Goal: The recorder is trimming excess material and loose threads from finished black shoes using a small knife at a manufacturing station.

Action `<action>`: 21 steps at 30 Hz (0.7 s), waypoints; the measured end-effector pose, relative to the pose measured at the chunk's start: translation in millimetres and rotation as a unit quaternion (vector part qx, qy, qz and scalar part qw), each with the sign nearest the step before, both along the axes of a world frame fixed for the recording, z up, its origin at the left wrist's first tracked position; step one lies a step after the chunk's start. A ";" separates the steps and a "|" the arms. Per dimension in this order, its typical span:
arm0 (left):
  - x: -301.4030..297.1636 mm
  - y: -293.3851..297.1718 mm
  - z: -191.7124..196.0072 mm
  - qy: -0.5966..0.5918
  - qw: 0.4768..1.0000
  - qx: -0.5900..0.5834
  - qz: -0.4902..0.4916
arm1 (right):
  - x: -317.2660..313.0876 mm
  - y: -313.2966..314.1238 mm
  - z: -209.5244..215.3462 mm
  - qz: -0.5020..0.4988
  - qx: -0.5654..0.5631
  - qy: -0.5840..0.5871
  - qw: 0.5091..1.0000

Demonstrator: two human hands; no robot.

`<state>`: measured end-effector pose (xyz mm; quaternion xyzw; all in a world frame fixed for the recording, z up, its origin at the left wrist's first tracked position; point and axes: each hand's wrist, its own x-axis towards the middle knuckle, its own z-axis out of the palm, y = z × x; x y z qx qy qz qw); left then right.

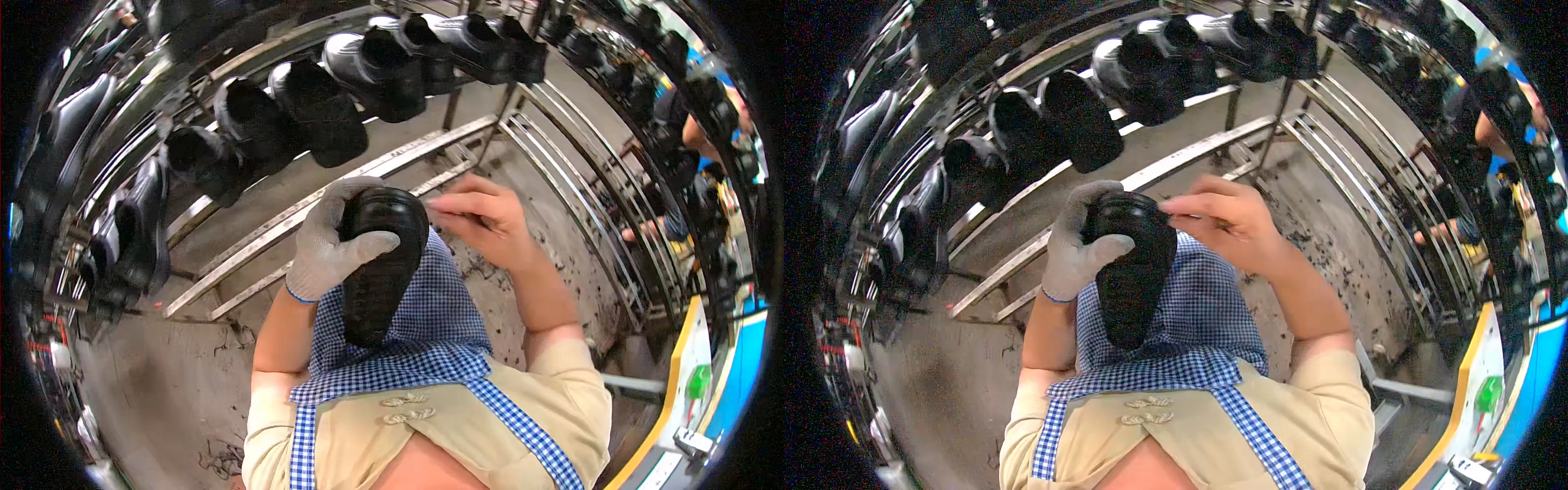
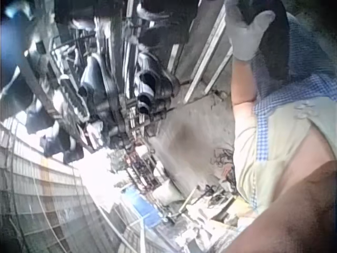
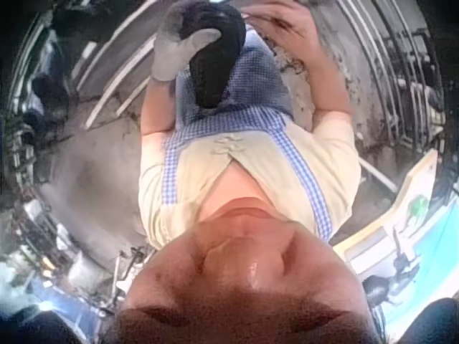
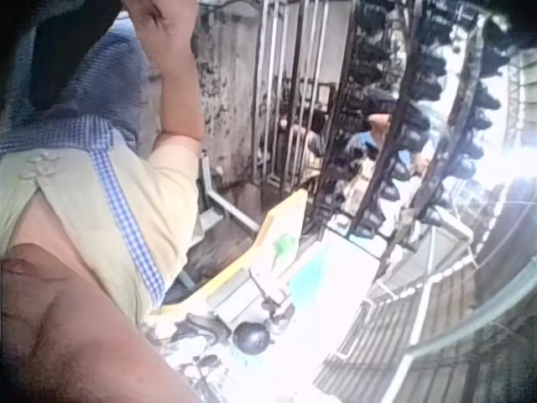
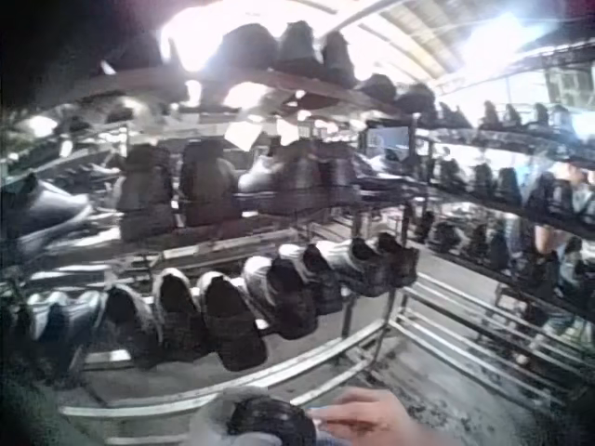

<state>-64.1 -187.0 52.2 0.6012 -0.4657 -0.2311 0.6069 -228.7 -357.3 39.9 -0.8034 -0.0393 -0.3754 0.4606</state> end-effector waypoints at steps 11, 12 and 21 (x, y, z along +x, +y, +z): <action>-22.3 -31.6 -42.7 0.015 0.976 0.148 -0.159 | -34.9 -15.9 10.1 -0.028 -0.421 0.121 0.898; -28.4 -34.2 -34.7 -0.039 0.962 0.214 -0.163 | -37.6 -14.6 7.8 -0.006 -0.428 0.169 0.888; -46.0 -35.2 -76.2 0.066 0.955 0.224 -0.184 | -33.1 -11.4 -13.0 0.080 -0.412 0.307 0.854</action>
